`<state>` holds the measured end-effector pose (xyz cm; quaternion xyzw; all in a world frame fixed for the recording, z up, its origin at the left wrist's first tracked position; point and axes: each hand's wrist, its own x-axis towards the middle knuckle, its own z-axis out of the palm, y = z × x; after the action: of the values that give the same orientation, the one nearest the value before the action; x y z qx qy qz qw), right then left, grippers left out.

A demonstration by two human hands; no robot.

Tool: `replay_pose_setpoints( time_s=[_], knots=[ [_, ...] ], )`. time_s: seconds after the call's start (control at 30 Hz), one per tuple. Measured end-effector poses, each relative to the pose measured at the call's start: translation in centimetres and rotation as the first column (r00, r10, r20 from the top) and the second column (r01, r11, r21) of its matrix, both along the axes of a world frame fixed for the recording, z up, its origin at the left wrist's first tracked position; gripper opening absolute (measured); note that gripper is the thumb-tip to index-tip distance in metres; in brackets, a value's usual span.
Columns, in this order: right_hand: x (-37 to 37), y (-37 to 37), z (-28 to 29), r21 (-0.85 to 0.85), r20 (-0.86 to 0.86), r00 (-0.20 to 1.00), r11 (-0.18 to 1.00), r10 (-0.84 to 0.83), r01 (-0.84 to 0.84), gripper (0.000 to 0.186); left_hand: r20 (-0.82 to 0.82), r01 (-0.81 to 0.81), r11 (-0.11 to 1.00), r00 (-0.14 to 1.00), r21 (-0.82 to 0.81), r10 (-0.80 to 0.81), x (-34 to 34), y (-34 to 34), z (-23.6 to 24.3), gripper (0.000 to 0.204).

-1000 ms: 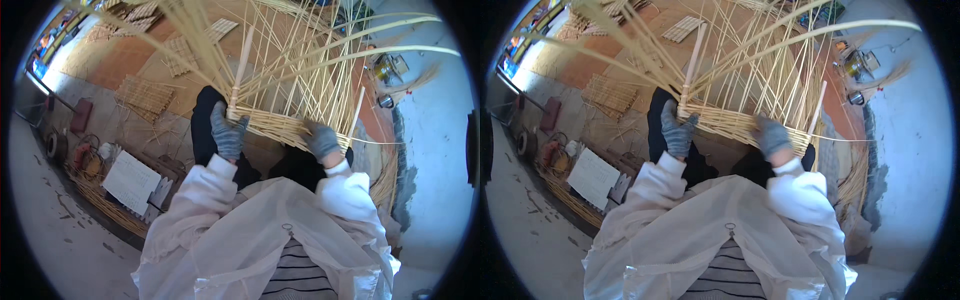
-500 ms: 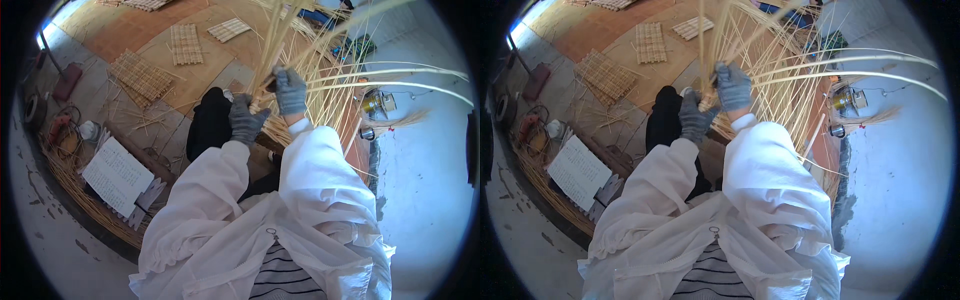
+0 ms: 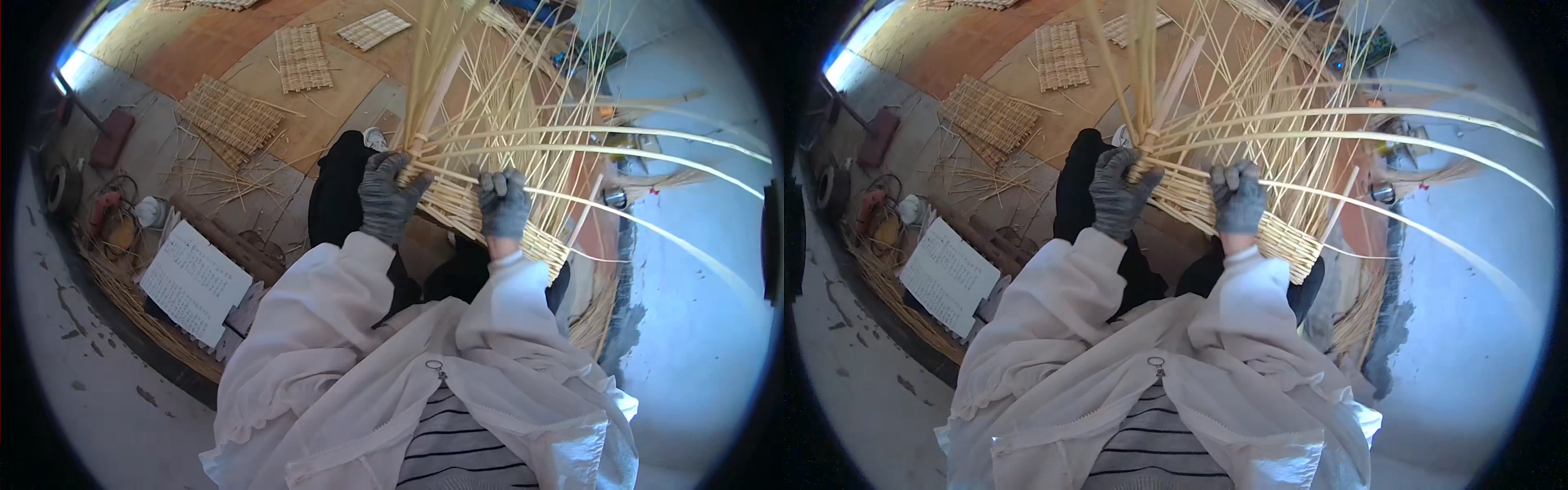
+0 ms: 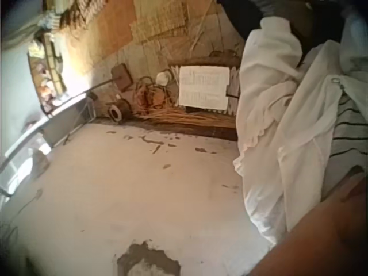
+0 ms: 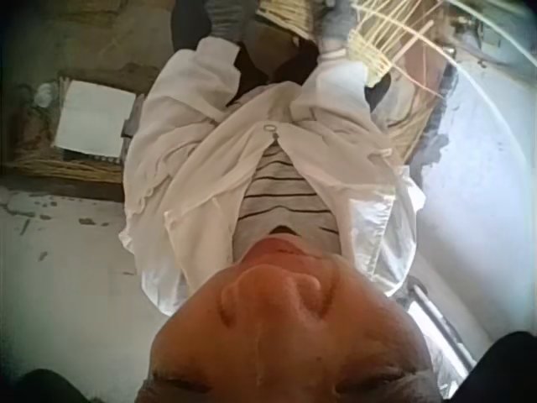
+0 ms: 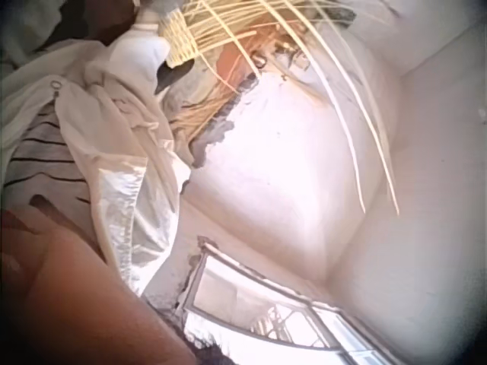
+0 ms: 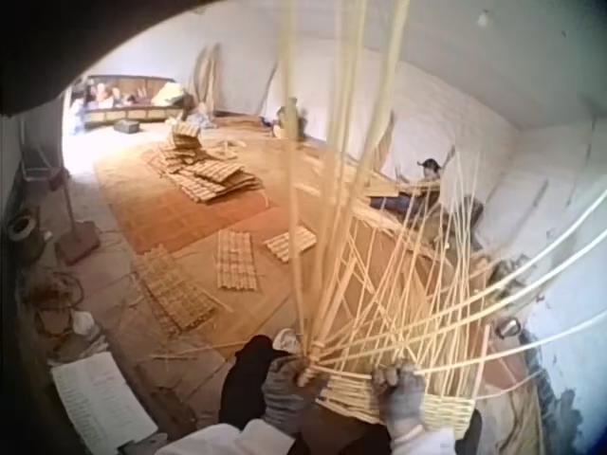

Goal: Weaving a large rectangular basket using bamboo or wood strips.

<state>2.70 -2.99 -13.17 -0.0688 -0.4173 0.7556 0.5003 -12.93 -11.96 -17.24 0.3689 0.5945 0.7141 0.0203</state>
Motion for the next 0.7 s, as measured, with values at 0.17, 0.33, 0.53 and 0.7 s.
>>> replay_pose_setpoints(
  time_s=[0.17, 0.33, 0.53, 0.7],
  knots=[
    [0.7, 0.5, -1.1, -0.621, 0.042, 0.996, 0.779, -0.081, 0.089, 0.008, 0.378, 0.509, 0.822, 0.835, -0.254, -0.400, -3.0, 1.0, 2.5, 0.047],
    [5.4, 0.8, -1.8, -0.456, 0.033, 0.986, 0.880, 0.165, -0.132, 0.027, 0.336, 0.433, 0.659, 0.900, -0.615, -0.277, -1.3, 3.1, 3.7, 0.054],
    [6.2, -0.8, 0.8, 0.072, 0.592, 0.804, 0.997, -0.047, 0.005, 0.026, 0.397, 0.455, 0.600, 0.887, -0.659, -0.236, -0.2, 3.0, 5.8, 0.062],
    [4.8, -5.5, 4.2, 0.607, 0.732, 0.512, 0.771, -0.449, -0.193, 0.028, 0.265, 0.363, 0.484, 0.928, -0.796, -0.260, -2.2, 4.1, 0.8, 0.080]
  ],
)
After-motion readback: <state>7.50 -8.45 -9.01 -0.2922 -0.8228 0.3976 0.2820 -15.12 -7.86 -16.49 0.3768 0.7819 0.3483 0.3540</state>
